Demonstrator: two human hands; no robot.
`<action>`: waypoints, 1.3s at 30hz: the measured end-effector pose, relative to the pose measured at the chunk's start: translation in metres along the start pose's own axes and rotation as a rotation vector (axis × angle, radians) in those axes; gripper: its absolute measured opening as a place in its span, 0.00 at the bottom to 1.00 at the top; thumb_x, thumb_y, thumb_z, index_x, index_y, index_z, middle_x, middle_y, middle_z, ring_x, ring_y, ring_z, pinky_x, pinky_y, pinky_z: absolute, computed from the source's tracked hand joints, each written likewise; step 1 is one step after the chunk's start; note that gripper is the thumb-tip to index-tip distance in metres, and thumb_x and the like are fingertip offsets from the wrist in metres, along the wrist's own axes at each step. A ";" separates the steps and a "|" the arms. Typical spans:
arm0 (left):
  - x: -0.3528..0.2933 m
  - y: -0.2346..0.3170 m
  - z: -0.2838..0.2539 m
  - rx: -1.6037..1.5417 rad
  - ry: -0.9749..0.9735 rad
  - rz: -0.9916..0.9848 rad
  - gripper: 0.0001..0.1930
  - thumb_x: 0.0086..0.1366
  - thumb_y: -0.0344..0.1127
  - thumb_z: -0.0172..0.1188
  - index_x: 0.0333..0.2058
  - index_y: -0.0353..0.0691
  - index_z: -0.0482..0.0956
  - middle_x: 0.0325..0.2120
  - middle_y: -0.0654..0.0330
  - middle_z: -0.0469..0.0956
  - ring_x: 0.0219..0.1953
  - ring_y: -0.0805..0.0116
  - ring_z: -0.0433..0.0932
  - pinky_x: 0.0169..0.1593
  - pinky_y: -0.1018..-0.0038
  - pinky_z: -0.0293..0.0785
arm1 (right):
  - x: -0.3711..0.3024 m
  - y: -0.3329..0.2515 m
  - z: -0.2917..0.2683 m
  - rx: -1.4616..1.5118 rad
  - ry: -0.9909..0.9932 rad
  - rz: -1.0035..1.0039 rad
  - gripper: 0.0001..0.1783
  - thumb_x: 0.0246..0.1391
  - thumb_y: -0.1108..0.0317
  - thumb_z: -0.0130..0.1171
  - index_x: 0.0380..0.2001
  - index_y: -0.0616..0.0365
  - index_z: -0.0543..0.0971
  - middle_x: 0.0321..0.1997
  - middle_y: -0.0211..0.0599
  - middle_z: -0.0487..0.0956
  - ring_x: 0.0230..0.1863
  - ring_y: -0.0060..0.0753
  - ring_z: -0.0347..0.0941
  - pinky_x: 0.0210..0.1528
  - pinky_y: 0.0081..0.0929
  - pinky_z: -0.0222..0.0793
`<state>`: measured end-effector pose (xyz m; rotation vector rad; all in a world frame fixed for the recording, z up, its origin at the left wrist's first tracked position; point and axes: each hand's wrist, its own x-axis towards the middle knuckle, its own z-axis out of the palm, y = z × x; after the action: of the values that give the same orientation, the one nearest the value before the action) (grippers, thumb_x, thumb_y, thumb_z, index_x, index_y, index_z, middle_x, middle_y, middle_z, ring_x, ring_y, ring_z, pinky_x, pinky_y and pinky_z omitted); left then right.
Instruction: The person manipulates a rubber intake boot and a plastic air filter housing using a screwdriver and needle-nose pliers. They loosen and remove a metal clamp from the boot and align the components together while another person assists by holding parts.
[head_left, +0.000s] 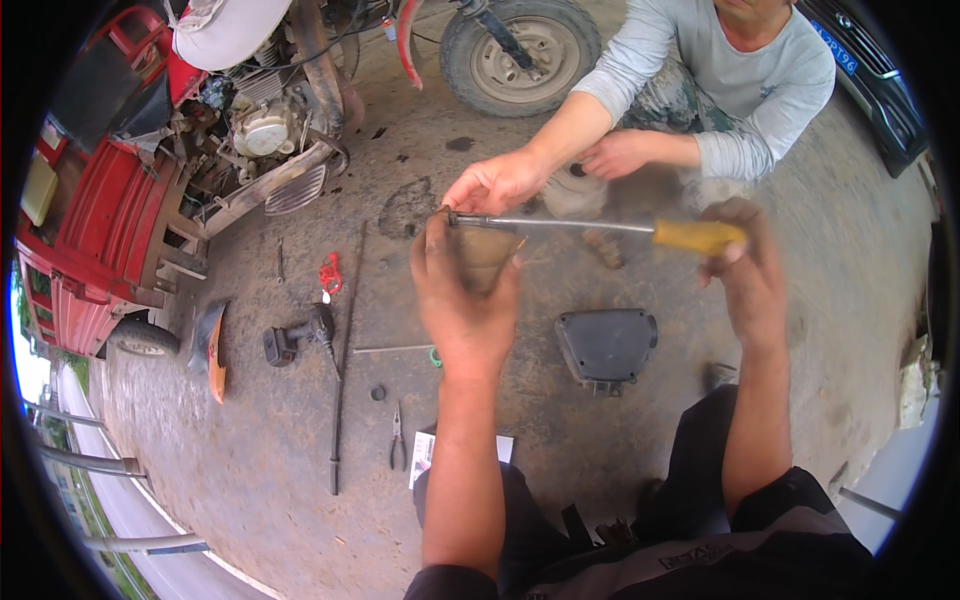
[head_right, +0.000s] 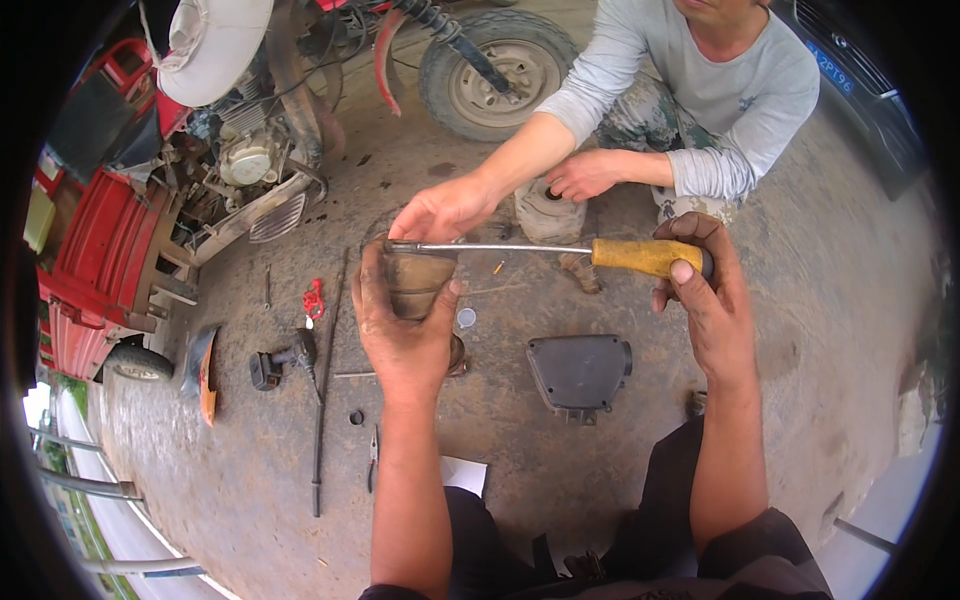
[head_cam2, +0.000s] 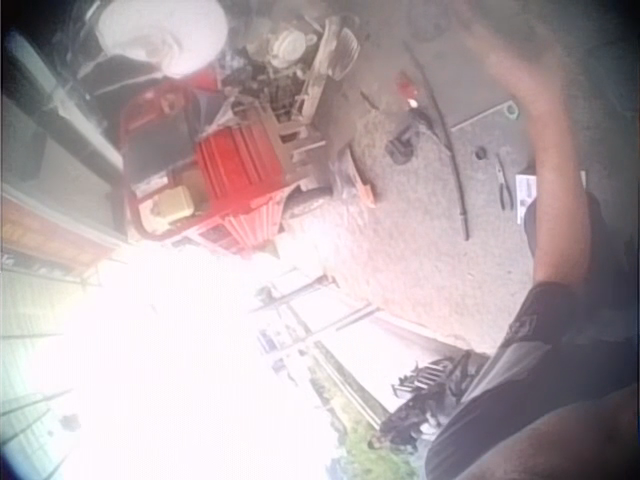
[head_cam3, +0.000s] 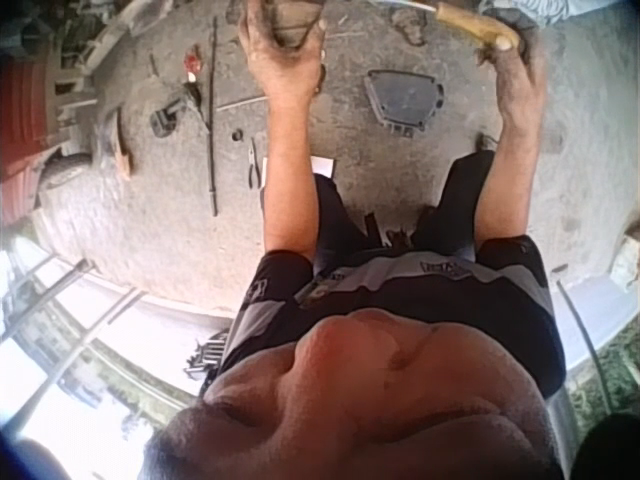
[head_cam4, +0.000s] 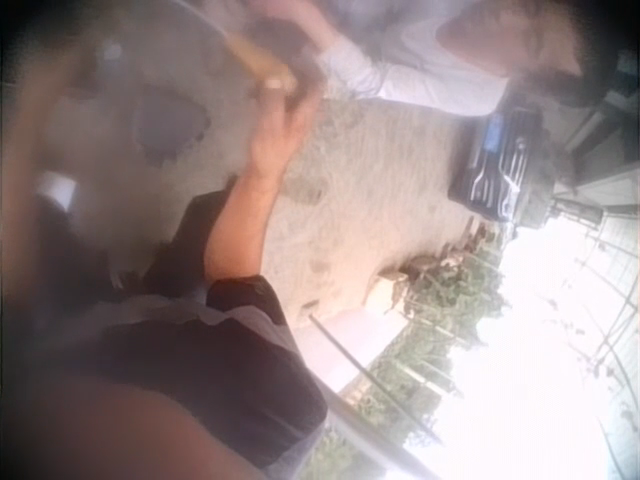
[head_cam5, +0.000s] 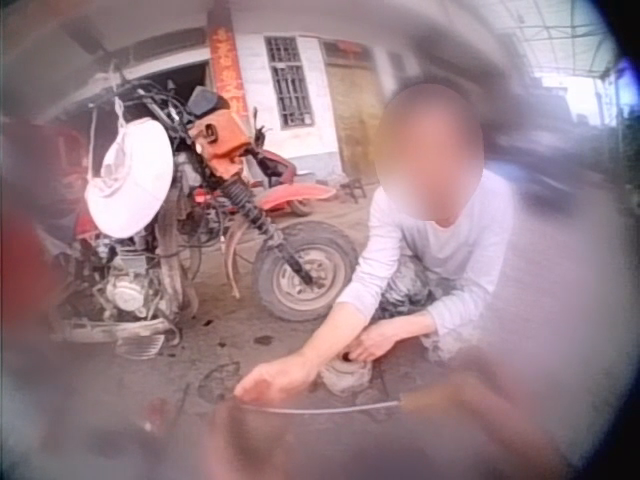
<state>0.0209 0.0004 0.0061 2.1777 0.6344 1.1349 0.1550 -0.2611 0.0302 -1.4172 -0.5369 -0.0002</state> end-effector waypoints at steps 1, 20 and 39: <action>0.000 0.001 0.000 0.003 -0.003 -0.005 0.45 0.53 0.32 0.80 0.68 0.39 0.67 0.62 0.42 0.71 0.62 0.38 0.76 0.63 0.53 0.77 | 0.000 0.001 0.000 0.001 -0.001 -0.024 0.21 0.75 0.54 0.59 0.57 0.60 0.74 0.44 0.31 0.76 0.27 0.17 0.67 0.29 0.21 0.69; -0.004 0.001 -0.001 0.008 -0.054 -0.007 0.48 0.52 0.32 0.80 0.71 0.39 0.64 0.62 0.42 0.70 0.62 0.37 0.74 0.63 0.53 0.76 | 0.001 -0.001 -0.010 -0.007 0.032 0.132 0.24 0.71 0.55 0.64 0.59 0.61 0.73 0.41 0.31 0.76 0.30 0.22 0.72 0.32 0.26 0.74; -0.002 0.007 -0.011 0.030 0.072 0.178 0.51 0.54 0.32 0.78 0.72 0.31 0.56 0.64 0.34 0.66 0.63 0.30 0.71 0.64 0.49 0.73 | 0.008 0.054 -0.004 0.498 -0.056 0.235 0.31 0.64 0.59 0.71 0.62 0.60 0.70 0.51 0.39 0.80 0.41 0.29 0.78 0.44 0.31 0.79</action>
<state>0.0117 -0.0030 0.0152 2.2634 0.4991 1.3084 0.1807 -0.2530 -0.0171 -0.9861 -0.3785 0.3408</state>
